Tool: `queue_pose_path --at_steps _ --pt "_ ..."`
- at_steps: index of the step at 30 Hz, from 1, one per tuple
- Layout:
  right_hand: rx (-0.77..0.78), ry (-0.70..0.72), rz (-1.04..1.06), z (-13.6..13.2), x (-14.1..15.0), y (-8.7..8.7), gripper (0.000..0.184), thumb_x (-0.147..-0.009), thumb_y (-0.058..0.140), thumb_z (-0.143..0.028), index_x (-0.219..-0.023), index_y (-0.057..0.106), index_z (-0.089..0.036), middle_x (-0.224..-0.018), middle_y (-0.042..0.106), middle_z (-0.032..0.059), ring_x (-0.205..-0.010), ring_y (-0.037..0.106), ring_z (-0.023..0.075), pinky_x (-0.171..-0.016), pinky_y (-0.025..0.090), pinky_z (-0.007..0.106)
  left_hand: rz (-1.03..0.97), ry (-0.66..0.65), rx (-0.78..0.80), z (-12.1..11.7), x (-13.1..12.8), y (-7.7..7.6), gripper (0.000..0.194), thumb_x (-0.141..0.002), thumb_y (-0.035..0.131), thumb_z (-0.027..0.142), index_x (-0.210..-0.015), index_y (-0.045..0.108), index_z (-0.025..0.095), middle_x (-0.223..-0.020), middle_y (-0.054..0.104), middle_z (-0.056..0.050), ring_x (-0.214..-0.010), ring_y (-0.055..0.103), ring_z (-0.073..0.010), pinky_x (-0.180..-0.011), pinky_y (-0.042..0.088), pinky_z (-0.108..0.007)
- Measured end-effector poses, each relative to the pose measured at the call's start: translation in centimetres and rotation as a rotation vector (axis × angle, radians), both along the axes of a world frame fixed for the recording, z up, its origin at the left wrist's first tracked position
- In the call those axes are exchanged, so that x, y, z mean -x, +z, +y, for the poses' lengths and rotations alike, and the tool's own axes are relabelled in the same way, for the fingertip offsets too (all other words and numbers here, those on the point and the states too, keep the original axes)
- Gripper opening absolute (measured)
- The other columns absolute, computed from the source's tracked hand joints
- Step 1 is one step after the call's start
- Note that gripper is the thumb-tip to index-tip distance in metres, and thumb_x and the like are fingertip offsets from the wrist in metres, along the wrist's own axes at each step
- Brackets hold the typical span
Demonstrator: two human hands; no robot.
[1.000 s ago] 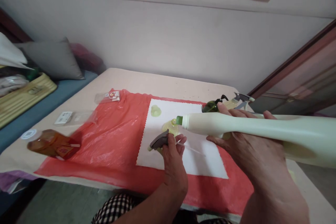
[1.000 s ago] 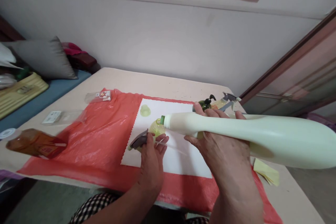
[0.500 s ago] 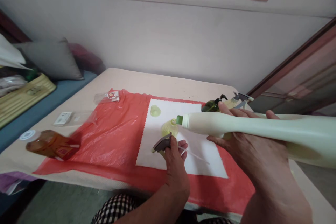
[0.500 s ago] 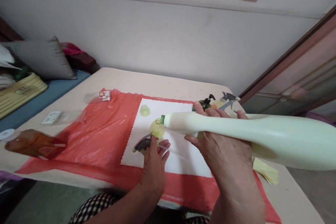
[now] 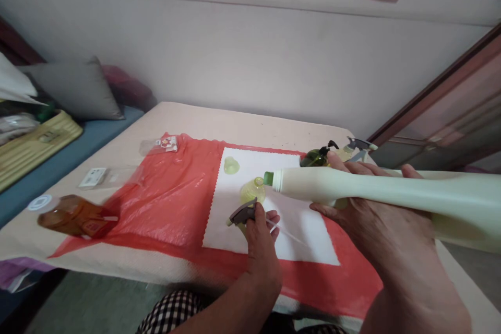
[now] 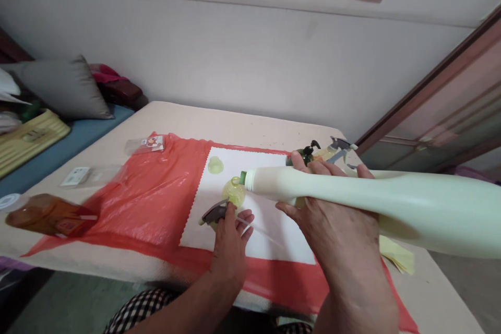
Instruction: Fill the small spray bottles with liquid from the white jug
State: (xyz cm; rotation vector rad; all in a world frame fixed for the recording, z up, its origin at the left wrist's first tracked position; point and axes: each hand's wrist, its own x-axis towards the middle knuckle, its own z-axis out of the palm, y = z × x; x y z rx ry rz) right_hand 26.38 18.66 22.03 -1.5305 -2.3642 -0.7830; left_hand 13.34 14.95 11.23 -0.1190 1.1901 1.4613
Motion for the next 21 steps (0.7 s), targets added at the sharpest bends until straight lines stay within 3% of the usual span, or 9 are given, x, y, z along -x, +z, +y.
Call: queue_pose_path --at_steps 11,21 --pt "-0.001 0.032 -0.020 0.14 -0.21 0.06 0.070 -0.092 0.055 -0.038 -0.153 0.031 -0.014 -0.126 0.060 0.0207 -0.121 0.053 0.0388 -0.115 0.018 0.065 -0.012 -0.006 0.021 0.23 -0.10 -0.11 0.027 -0.096 0.051 0.047 -0.091 0.055 0.021 -0.098 0.072 -0.009 -0.100 0.069 -0.0202 -0.095 0.050 -0.038" --pt "-0.030 0.027 0.006 0.20 -0.31 -0.30 0.076 -0.094 0.050 -0.043 -0.159 0.019 -0.022 -0.127 0.060 0.0174 -0.120 0.054 0.0384 -0.117 0.018 0.064 -0.007 -0.018 0.002 0.25 0.07 -0.14 0.030 -0.093 0.054 0.051 -0.090 0.055 0.021 -0.101 0.072 -0.010 -0.102 0.069 -0.0216 -0.096 0.048 -0.039"
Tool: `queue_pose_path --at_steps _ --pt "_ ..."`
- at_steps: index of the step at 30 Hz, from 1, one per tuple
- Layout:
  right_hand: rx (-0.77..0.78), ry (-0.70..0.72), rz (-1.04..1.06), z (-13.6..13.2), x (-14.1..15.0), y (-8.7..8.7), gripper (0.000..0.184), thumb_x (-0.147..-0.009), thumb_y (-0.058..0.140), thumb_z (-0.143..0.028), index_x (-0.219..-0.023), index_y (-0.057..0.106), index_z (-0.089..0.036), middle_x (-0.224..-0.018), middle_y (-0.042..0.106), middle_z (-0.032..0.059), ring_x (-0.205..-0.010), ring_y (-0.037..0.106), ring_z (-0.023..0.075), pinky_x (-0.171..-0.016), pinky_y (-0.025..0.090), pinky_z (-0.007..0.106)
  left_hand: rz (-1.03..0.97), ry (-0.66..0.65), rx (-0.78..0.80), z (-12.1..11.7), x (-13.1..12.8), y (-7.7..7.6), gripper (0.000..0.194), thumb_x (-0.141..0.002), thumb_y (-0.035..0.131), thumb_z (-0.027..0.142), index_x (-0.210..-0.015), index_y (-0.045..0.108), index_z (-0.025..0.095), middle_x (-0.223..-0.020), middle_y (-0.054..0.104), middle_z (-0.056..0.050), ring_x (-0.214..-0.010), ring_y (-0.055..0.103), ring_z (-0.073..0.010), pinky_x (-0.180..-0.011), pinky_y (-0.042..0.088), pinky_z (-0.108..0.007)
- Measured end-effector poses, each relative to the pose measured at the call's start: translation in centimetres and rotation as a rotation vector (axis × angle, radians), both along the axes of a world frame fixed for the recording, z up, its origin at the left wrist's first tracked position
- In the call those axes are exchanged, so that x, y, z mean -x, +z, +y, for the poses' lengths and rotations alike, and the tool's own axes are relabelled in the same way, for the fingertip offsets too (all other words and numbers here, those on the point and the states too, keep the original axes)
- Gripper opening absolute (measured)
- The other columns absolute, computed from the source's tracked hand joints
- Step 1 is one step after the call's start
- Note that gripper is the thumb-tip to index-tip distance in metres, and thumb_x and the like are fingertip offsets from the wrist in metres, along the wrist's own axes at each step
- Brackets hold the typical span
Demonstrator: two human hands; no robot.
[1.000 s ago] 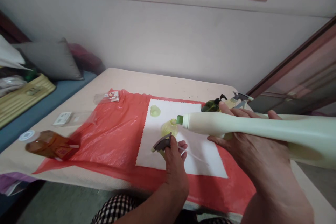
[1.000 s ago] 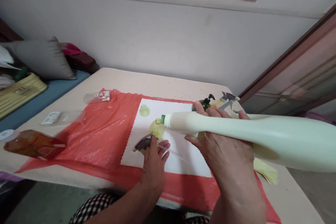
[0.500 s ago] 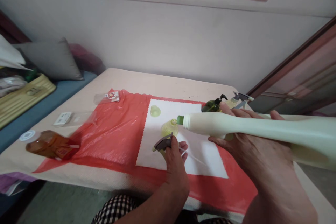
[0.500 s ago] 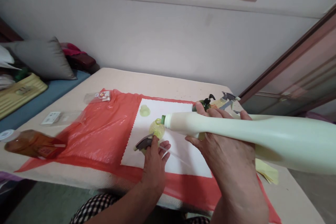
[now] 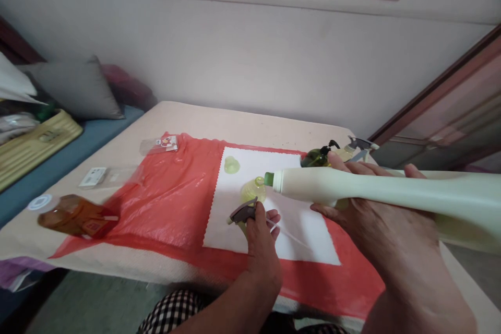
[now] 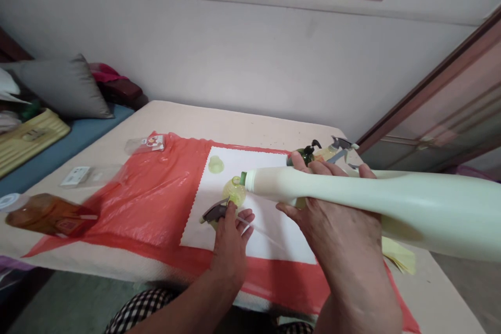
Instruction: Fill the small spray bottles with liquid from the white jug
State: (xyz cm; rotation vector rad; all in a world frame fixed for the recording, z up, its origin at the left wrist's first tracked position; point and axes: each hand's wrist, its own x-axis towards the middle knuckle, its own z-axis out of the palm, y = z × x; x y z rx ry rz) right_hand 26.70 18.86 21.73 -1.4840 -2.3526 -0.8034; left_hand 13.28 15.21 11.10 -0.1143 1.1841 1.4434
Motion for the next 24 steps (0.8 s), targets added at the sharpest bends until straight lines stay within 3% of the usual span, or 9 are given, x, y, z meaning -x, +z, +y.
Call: queue_pose_path --at_steps 13,19,24 --pt "-0.005 0.025 -0.041 0.25 -0.39 0.34 0.079 -0.093 0.051 -0.044 -0.160 0.015 -0.022 -0.124 0.061 0.0178 -0.116 0.056 0.0386 -0.114 0.019 0.066 -0.005 -0.022 0.019 0.09 -0.08 0.01 0.026 -0.094 0.054 0.045 -0.095 0.056 0.020 -0.099 0.073 -0.010 -0.099 0.070 -0.0212 -0.093 0.049 -0.038" --pt "0.022 0.010 -0.023 0.01 -0.03 0.36 0.073 -0.091 0.055 -0.039 -0.155 0.028 -0.017 -0.126 0.060 0.0188 -0.120 0.054 0.0389 -0.115 0.018 0.065 0.072 0.002 -0.080 -0.03 -0.39 -0.50 0.022 -0.090 0.060 0.041 -0.094 0.056 0.020 -0.101 0.072 -0.009 -0.101 0.070 -0.0218 -0.094 0.049 -0.038" --pt "-0.021 0.013 0.005 0.12 0.26 -0.14 0.065 -0.095 0.048 -0.042 -0.153 0.033 -0.017 -0.123 0.060 0.0182 -0.118 0.054 0.0376 -0.115 0.017 0.066 0.124 -0.015 -0.121 -0.38 -0.50 -0.70 0.028 -0.089 0.060 0.046 -0.097 0.059 0.019 -0.106 0.071 -0.010 -0.105 0.068 -0.0227 -0.097 0.048 -0.039"
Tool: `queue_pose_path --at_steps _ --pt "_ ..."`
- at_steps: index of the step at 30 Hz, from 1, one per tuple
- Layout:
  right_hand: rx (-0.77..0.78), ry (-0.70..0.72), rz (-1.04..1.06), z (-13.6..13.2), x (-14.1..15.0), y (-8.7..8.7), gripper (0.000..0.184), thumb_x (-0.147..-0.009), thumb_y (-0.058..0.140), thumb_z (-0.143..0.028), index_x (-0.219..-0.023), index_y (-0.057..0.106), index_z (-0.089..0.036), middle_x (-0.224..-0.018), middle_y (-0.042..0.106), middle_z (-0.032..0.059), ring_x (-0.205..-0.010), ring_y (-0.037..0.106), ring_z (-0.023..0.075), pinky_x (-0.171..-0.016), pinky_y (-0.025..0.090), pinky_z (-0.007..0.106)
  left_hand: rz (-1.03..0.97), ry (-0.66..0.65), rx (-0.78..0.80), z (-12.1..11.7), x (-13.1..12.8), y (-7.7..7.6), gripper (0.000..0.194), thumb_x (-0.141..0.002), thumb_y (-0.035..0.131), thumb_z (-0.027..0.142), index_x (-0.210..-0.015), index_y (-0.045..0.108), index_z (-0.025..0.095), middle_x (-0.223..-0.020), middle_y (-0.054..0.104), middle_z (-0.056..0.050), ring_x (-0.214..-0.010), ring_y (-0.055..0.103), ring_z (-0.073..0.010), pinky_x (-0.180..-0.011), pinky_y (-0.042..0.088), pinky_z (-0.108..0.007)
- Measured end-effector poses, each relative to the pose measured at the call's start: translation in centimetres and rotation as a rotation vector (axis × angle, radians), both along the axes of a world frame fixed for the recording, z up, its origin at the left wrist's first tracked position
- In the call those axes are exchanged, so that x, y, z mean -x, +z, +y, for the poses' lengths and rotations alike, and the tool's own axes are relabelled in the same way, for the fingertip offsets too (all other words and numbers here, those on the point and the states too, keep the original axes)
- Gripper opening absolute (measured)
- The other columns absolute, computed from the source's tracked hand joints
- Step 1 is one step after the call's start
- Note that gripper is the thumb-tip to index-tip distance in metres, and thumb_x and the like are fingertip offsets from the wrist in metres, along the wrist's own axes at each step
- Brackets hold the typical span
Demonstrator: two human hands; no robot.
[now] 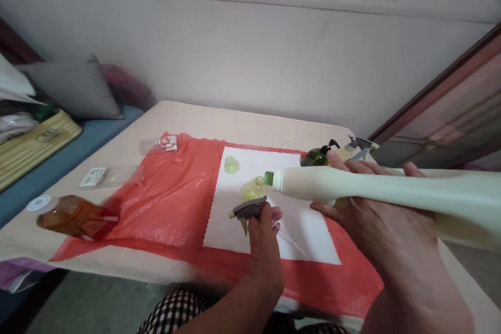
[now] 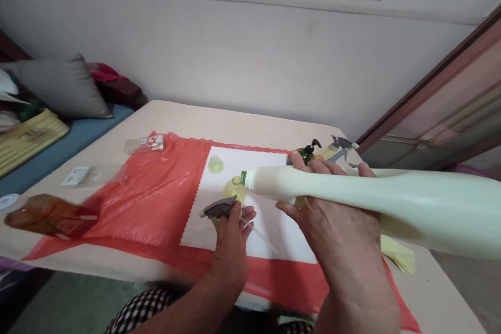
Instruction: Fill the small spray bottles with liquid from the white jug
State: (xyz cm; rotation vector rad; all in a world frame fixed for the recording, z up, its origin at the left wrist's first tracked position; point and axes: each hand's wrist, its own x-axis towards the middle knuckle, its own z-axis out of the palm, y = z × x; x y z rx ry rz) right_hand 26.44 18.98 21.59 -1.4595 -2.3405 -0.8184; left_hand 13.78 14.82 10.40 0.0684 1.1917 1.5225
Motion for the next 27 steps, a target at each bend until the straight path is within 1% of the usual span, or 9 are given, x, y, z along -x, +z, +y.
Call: queue_pose_path --at_steps 2,5,7,11,15,18,23,27 --pt "-0.011 0.000 0.005 0.1 0.1 -0.1 0.063 -0.096 0.045 -0.043 -0.153 0.034 -0.017 -0.122 0.061 0.0175 -0.117 0.054 0.0366 -0.114 0.019 0.065 0.020 -0.016 0.000 -0.2 0.0 0.3 0.030 -0.088 0.062 0.045 -0.100 0.062 0.018 -0.108 0.071 -0.011 -0.106 0.067 -0.0233 -0.097 0.047 -0.039" --pt "-0.018 0.013 -0.013 0.1 0.3 -0.1 0.063 -0.097 0.044 -0.043 -0.153 0.034 -0.014 -0.118 0.061 0.0177 -0.115 0.053 0.0363 -0.112 0.021 0.066 0.044 -0.018 -0.041 -0.3 -0.2 1.4 0.032 -0.082 0.070 0.037 -0.106 0.066 0.016 -0.111 0.070 -0.010 -0.110 0.065 -0.0244 -0.096 0.047 -0.037" --pt "-0.019 0.022 -0.021 0.1 0.3 0.0 0.065 -0.097 0.046 -0.043 -0.153 0.034 -0.014 -0.116 0.061 0.0177 -0.114 0.054 0.0365 -0.111 0.023 0.067 0.068 0.006 -0.075 -0.5 -0.3 2.2 0.038 -0.077 0.074 0.032 -0.111 0.068 0.016 -0.113 0.069 -0.010 -0.111 0.064 -0.0249 -0.095 0.047 -0.035" --pt "-0.010 0.023 -0.012 0.1 0.2 0.1 0.067 -0.095 0.049 -0.043 -0.154 0.034 -0.015 -0.116 0.061 0.0169 -0.114 0.055 0.0374 -0.112 0.021 0.068 0.061 0.004 -0.148 -0.6 -0.5 3.5 0.051 -0.076 0.076 0.030 -0.124 0.066 0.015 -0.116 0.069 -0.011 -0.116 0.063 -0.0257 -0.098 0.046 -0.034" --pt "0.003 0.007 0.004 0.1 0.2 0.1 0.065 -0.095 0.045 -0.046 -0.153 0.036 -0.018 -0.119 0.061 0.0162 -0.116 0.055 0.0380 -0.114 0.019 0.067 0.004 -0.057 -0.223 -0.8 -0.4 3.6 0.063 -0.075 0.077 0.029 -0.133 0.061 0.014 -0.124 0.068 -0.015 -0.126 0.058 -0.0281 -0.103 0.045 -0.034" --pt "0.001 0.008 0.014 0.2 0.3 0.1 0.066 -0.094 0.044 -0.046 -0.154 0.034 -0.019 -0.120 0.061 0.0162 -0.116 0.055 0.0385 -0.114 0.018 0.068 0.014 -0.109 -0.249 -0.8 -0.2 3.4 0.062 -0.076 0.076 0.029 -0.134 0.061 0.013 -0.131 0.066 -0.017 -0.131 0.055 -0.0295 -0.106 0.043 -0.034" --pt "-0.023 0.013 0.024 0.2 0.3 0.2 0.069 -0.093 0.044 -0.046 -0.156 0.029 -0.022 -0.120 0.062 0.0154 -0.114 0.056 0.0384 -0.113 0.021 0.068 0.021 -0.129 -0.258 -0.8 -0.1 3.5 0.064 -0.077 0.075 0.030 -0.136 0.060 0.012 -0.130 0.067 -0.018 -0.132 0.055 -0.0312 -0.107 0.043 -0.037" --pt "-0.010 0.038 -0.011 -0.1 0.3 0.5 0.072 -0.093 0.044 -0.046 -0.158 0.024 -0.023 -0.119 0.062 0.0158 -0.113 0.056 0.0409 -0.108 0.025 0.073 0.024 -0.133 -0.255 -0.8 -0.2 3.6 0.065 -0.078 0.074 0.030 -0.138 0.058 0.012 -0.129 0.067 -0.018 -0.131 0.055 -0.0307 -0.107 0.044 -0.037"
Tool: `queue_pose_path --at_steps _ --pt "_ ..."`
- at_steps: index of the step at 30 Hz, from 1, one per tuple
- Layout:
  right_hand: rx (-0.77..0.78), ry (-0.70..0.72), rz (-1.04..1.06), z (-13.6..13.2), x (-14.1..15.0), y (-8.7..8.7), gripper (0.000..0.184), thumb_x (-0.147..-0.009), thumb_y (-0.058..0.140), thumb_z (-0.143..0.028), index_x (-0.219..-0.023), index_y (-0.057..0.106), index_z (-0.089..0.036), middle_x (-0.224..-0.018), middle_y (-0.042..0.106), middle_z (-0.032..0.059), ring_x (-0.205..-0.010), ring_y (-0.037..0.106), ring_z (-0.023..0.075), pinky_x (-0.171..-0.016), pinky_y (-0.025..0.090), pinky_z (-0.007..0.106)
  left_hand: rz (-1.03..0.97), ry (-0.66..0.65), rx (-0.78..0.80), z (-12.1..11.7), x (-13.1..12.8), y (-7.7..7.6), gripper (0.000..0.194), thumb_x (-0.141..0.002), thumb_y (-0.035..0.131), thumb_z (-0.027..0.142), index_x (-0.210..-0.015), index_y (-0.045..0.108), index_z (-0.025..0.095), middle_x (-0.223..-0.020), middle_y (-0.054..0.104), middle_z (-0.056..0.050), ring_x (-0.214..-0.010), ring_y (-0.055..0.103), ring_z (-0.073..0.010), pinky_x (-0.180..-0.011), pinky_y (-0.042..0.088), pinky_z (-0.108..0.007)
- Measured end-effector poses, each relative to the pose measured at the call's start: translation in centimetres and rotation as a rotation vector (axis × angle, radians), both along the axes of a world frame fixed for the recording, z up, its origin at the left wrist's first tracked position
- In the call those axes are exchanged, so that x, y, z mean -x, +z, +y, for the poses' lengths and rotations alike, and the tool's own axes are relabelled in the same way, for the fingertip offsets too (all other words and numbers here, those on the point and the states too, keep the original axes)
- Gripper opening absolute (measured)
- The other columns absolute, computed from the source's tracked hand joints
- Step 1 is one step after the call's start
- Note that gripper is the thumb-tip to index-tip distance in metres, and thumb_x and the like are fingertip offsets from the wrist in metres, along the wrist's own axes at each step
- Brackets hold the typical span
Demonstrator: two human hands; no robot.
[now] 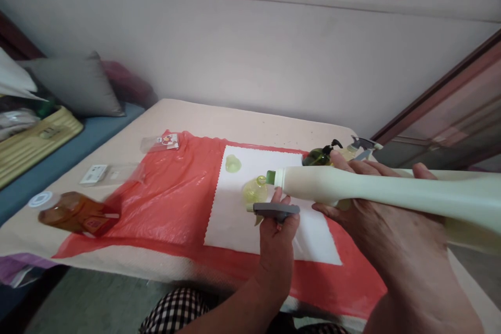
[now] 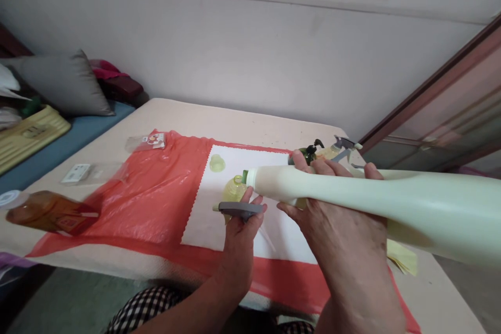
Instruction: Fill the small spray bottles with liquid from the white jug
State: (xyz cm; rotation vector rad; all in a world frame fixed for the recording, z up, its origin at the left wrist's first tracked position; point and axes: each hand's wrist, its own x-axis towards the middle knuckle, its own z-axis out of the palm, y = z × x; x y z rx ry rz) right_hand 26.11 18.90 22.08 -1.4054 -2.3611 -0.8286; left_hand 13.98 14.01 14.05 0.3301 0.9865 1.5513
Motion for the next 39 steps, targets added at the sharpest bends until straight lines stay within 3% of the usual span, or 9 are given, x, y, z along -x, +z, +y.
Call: queue_pose_path --at_steps 4,12,18,25,39 --pt "-0.022 -0.008 -0.003 -0.20 0.07 0.24 0.075 -0.092 0.045 -0.046 -0.159 0.023 -0.021 -0.114 0.062 0.0166 -0.111 0.057 0.0411 -0.107 0.028 0.073 -0.028 0.006 -0.003 -0.01 -0.12 -0.17 0.068 -0.077 0.074 0.030 -0.140 0.056 0.013 -0.128 0.068 -0.017 -0.130 0.056 -0.0299 -0.107 0.044 -0.038" --pt "-0.009 0.021 0.017 0.16 -0.56 -0.28 0.077 -0.090 0.047 -0.047 -0.159 0.019 -0.029 -0.119 0.060 0.0129 -0.114 0.055 0.0376 -0.114 0.020 0.070 -0.053 0.020 -0.040 0.03 -0.01 -0.46 0.066 -0.077 0.073 0.027 -0.139 0.056 0.013 -0.126 0.069 -0.016 -0.128 0.058 -0.0297 -0.106 0.044 -0.038" --pt "0.020 -0.002 0.010 -0.22 -0.27 -0.31 0.076 -0.091 0.041 -0.046 -0.160 0.017 -0.025 -0.125 0.057 0.0143 -0.118 0.053 0.0400 -0.113 0.018 0.071 -0.063 -0.005 -0.017 -0.01 0.26 -0.21 0.067 -0.077 0.073 0.029 -0.140 0.055 0.015 -0.128 0.068 -0.015 -0.129 0.057 -0.0296 -0.109 0.042 -0.040" --pt "-0.027 0.055 0.000 0.18 -0.74 -0.68 0.079 -0.090 0.046 -0.044 -0.160 0.017 -0.024 -0.125 0.059 0.0156 -0.114 0.054 0.0420 -0.107 0.023 0.076 -0.057 -0.001 -0.006 0.00 0.31 -0.10 0.065 -0.077 0.074 0.029 -0.138 0.058 0.014 -0.127 0.069 -0.016 -0.129 0.057 -0.0306 -0.109 0.041 -0.042" --pt "-0.019 0.039 -0.017 -0.21 -0.32 -0.43 0.075 -0.093 0.044 -0.044 -0.160 0.017 -0.023 -0.125 0.059 0.0156 -0.120 0.053 0.0397 -0.111 0.022 0.071 -0.083 0.017 0.040 0.07 0.32 0.27 0.069 -0.074 0.076 0.025 -0.139 0.057 0.013 -0.124 0.070 -0.016 -0.124 0.060 -0.0299 -0.106 0.043 -0.039"
